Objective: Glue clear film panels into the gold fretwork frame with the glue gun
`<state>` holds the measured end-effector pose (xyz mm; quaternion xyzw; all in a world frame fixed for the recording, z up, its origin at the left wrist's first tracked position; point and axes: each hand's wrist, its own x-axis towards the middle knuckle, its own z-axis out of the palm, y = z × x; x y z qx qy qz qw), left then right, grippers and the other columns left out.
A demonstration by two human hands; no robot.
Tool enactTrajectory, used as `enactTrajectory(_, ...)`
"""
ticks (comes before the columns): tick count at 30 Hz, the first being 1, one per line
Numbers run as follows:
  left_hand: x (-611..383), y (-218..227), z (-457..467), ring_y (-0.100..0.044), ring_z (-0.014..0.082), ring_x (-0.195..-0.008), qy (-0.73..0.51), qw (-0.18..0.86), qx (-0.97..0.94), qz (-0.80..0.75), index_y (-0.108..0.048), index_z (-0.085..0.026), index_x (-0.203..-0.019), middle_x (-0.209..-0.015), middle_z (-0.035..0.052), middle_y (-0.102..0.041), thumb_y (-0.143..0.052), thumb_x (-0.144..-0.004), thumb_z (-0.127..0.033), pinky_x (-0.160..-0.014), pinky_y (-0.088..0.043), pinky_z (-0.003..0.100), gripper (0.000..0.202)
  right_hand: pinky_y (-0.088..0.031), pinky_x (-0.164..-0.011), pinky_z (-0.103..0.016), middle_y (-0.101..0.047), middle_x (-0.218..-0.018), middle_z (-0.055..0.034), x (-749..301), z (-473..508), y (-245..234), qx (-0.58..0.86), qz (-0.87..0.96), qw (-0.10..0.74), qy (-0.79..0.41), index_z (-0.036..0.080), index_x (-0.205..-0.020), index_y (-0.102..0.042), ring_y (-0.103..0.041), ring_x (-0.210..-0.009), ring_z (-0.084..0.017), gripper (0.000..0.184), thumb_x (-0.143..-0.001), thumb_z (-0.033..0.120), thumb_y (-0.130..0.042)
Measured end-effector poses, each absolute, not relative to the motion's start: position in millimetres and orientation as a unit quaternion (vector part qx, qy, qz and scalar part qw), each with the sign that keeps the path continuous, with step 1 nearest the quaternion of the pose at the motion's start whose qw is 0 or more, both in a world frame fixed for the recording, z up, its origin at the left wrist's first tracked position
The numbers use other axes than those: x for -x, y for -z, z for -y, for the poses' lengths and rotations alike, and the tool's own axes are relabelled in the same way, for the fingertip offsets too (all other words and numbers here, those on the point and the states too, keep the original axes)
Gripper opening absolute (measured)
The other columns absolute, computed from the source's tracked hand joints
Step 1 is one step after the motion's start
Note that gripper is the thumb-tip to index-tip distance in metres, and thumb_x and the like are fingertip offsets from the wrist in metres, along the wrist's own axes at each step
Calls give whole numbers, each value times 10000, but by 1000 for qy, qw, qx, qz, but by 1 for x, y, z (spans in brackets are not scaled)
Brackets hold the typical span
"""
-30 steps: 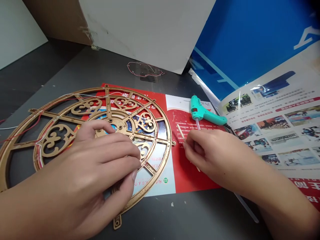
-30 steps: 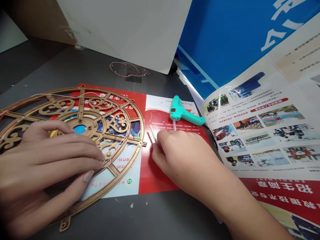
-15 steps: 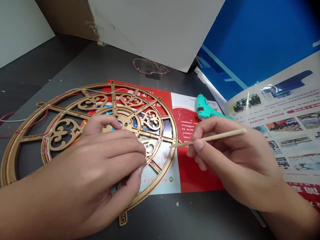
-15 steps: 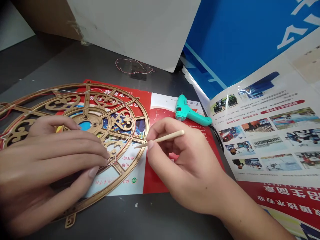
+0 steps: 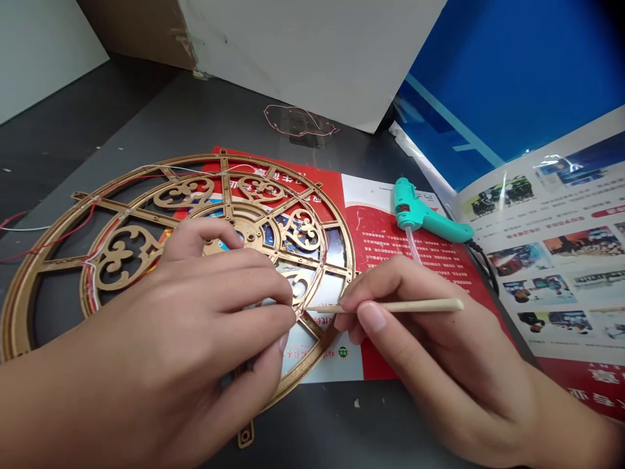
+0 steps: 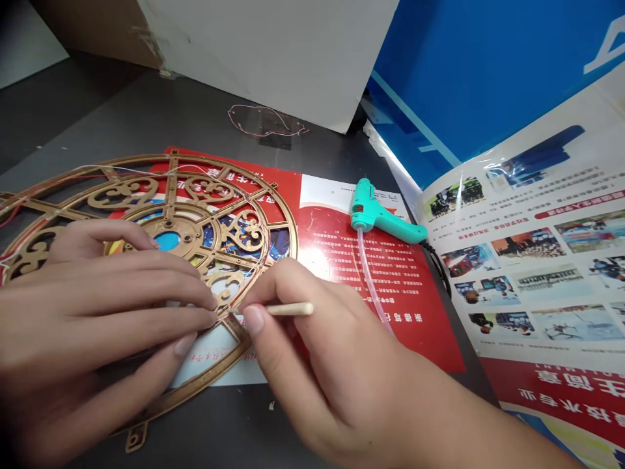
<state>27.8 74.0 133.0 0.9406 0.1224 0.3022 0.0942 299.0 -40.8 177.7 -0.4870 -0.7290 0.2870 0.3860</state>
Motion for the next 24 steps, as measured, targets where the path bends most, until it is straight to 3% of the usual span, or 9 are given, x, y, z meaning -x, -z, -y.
enactTrajectory(4,-25,-137,-73,-819,189,-950,-286,73,-950,-105,-809,-335,-1146,-1090,-60,-909,-565,-1212,-197,-1063,-415,607,289,-689,-756,-238,-819,-1012,-2,-296,41,-175,484,744,387,-249,252,-1156,-727,-821,-858,-160,262,-1361,153,-597)
enactTrajectory(12,-27,-139,-74,-823,174,-951,-278,69,-952,-109,-810,-334,-1118,-1083,-67,-910,-541,-1247,-209,-1078,-409,589,324,-725,-855,-271,-836,-1075,-26,-303,36,-176,476,744,352,-311,243,-1188,-732,-854,-969,-176,219,-1374,328,-655)
enactTrajectory(15,-27,-135,-73,-808,181,-926,-289,86,-947,-111,-804,-332,-1136,-1071,-63,-896,-557,-1219,-192,-1093,-419,592,295,-725,-901,-267,-827,-1094,-18,-302,37,-178,473,754,350,-291,251,-1209,-702,-853,-1005,-168,231,-1389,232,-559)
enactTrajectory(24,-31,-133,-71,-823,187,-938,-293,86,-945,-120,-806,-347,-1166,-1088,-65,-901,-566,-1216,-201,-1119,-456,605,286,-727,-886,-284,-827,-1100,-23,-302,37,-178,476,757,355,-272,279,-1201,-690,-860,-1009,-200,231,-1358,180,-553)
